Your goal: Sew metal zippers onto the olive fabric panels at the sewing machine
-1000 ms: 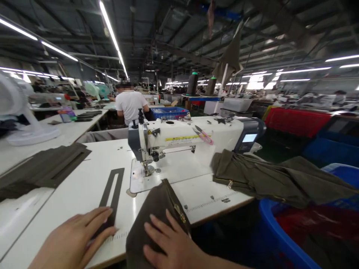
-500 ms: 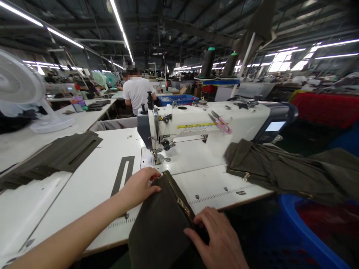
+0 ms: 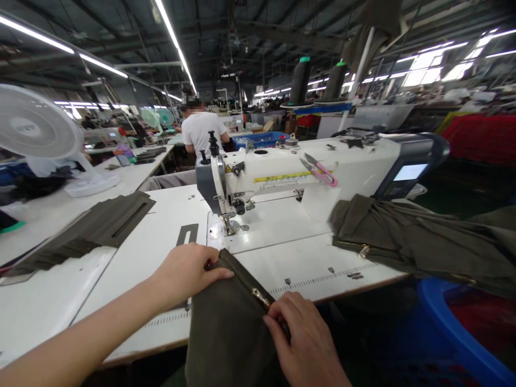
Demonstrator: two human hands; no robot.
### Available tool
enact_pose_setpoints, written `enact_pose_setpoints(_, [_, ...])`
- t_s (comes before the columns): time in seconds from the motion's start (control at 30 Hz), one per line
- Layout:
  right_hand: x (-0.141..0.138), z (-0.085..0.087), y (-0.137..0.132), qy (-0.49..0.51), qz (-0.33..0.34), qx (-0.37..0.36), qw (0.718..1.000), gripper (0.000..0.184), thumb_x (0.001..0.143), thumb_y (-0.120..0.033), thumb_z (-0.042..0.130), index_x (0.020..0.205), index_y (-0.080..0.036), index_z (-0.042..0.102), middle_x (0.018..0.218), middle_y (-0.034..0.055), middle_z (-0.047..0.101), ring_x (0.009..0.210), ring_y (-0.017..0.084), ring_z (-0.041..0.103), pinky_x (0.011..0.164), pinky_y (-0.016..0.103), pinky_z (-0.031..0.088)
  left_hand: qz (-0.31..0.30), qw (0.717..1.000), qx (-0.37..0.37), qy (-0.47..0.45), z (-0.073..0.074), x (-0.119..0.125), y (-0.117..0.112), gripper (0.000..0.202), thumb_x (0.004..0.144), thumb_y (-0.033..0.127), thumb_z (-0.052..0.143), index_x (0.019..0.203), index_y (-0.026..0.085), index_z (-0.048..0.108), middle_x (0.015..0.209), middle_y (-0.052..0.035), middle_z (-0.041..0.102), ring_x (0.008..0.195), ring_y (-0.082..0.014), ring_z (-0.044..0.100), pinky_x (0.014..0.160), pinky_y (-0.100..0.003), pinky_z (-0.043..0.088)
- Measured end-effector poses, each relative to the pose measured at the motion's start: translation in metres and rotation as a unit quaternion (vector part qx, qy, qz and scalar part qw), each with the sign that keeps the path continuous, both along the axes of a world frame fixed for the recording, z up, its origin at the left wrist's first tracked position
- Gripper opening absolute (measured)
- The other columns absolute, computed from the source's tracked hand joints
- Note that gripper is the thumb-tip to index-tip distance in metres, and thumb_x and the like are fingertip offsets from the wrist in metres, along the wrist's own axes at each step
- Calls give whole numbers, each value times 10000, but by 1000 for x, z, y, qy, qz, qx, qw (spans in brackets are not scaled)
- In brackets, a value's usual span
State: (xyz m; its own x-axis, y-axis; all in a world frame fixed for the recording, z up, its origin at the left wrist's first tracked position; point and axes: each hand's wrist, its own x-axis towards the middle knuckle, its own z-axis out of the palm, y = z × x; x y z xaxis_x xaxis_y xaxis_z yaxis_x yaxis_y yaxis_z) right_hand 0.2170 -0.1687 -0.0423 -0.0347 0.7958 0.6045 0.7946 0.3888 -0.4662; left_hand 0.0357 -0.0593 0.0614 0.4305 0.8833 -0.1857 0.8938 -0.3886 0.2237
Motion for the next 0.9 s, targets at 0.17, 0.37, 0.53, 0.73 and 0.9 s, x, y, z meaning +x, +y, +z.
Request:
enact_pose_setpoints(0.17, [27, 27, 3, 40, 53, -45, 997, 131, 856, -181, 409, 729, -210, 429, 695, 5, 512, 636, 140, 519, 567, 248, 421, -81, 933, -259, -236, 17, -11, 3, 429, 724, 603, 512, 714, 174, 496, 697, 4, 575, 662, -155, 546, 570, -234, 412])
enact_pose_setpoints(0.37, [46, 28, 16, -28, 42, -18, 999, 185, 889, -210, 354, 737, -210, 459, 643, -2, 520, 563, 138, 524, 528, 256, 423, -43, 995, 83, -43, -2, -8, -2, 364, 735, 354, 633, 1049, 196, 540, 879, -51, 622, 790, -231, 581, 677, -331, 444])
enact_pose_setpoints(0.53, [45, 28, 17, -9, 88, -61, 994, 184, 886, -204, 365, 742, -209, 480, 688, 1, 544, 620, 138, 549, 567, 251, 448, -255, 954, 109, -114, -12, 18, -3, 212, 739, 234, 674, 948, 242, 642, 973, -9, 648, 936, -201, 571, 893, -332, 364])
enact_pose_setpoints(0.73, [73, 51, 19, 4, 20, -84, 996, 53, 786, -271, 566, 796, -222, 546, 732, -11, 596, 663, 149, 577, 580, 245, 460, -249, 943, 109, -194, 9, 49, 7, 62, 793, 231, 614, 786, 191, 661, 765, 2, 670, 761, -161, 604, 705, -247, 443])
enact_pose_setpoints(0.9, [89, 105, 9, -74, -39, 180, 980, 41, 818, -226, 517, 825, -230, 557, 781, 41, 566, 725, 171, 563, 644, 288, 446, -298, 841, 367, -262, 47, 61, 2, 189, 894, 205, 446, 886, 201, 634, 1024, -39, 626, 983, -180, 539, 852, -324, 396])
